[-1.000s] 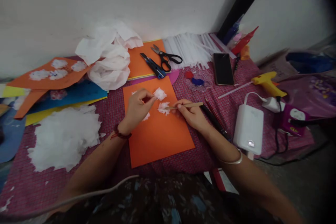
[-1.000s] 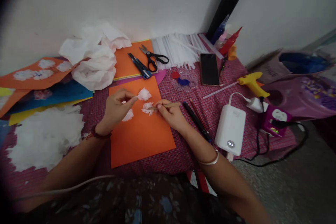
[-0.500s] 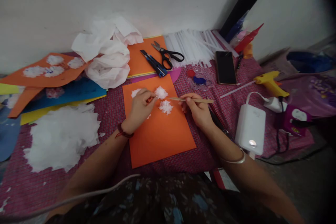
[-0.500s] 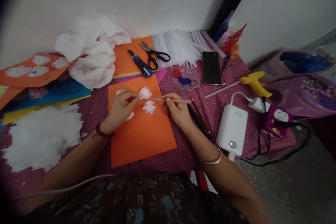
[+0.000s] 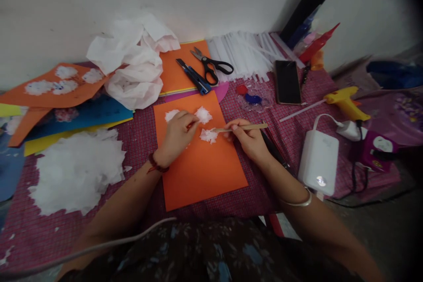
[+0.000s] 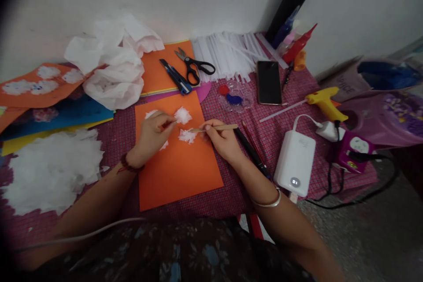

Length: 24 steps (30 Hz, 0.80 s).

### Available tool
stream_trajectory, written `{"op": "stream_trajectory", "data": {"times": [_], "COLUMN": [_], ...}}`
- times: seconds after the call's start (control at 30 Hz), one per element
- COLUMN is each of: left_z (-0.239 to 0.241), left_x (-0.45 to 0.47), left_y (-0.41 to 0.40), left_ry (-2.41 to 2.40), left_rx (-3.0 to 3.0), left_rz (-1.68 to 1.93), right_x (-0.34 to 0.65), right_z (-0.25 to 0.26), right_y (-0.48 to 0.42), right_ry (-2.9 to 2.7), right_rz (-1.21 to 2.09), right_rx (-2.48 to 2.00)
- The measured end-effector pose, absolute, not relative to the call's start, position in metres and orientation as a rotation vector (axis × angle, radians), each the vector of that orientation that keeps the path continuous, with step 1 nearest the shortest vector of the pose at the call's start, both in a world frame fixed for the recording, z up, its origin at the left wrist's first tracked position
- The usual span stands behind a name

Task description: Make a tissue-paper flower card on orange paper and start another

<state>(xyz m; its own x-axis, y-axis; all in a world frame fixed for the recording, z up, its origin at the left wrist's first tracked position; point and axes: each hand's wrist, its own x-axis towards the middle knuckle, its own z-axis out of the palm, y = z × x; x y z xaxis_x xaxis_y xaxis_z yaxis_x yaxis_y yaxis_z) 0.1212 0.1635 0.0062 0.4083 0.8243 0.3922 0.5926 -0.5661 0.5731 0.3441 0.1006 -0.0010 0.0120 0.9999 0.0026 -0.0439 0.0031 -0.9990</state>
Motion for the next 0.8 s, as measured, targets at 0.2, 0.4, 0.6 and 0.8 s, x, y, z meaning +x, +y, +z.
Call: {"op": "stream_trajectory", "data": {"times": [0.2,0.4,0.6,0.8], "left_z": [0.005,0.004,0.006,0.002], "left_x": [0.130,0.132,0.133,0.135], "left_y": [0.161,0.160,0.157,0.155], "left_ry": [1.199,1.121,1.067,1.077], "left_rx": [2.334,2.374,2.389,2.432], "left_rz": [0.845,0.842,0.859,0.783], "right_x": [0.344,0.344,0.343,0.343], "right_z": [0.000,0.000,0.000,-0.002], "right_y": [0.100,0.101,0.102,0.103], "right_ry": [-1.179,-1.182,-1.187,-1.240], "right_rz": [1.208,1.219,1.214,1.159], "right_rx": [-1.212,-1.214,-1.215,-1.246]}}
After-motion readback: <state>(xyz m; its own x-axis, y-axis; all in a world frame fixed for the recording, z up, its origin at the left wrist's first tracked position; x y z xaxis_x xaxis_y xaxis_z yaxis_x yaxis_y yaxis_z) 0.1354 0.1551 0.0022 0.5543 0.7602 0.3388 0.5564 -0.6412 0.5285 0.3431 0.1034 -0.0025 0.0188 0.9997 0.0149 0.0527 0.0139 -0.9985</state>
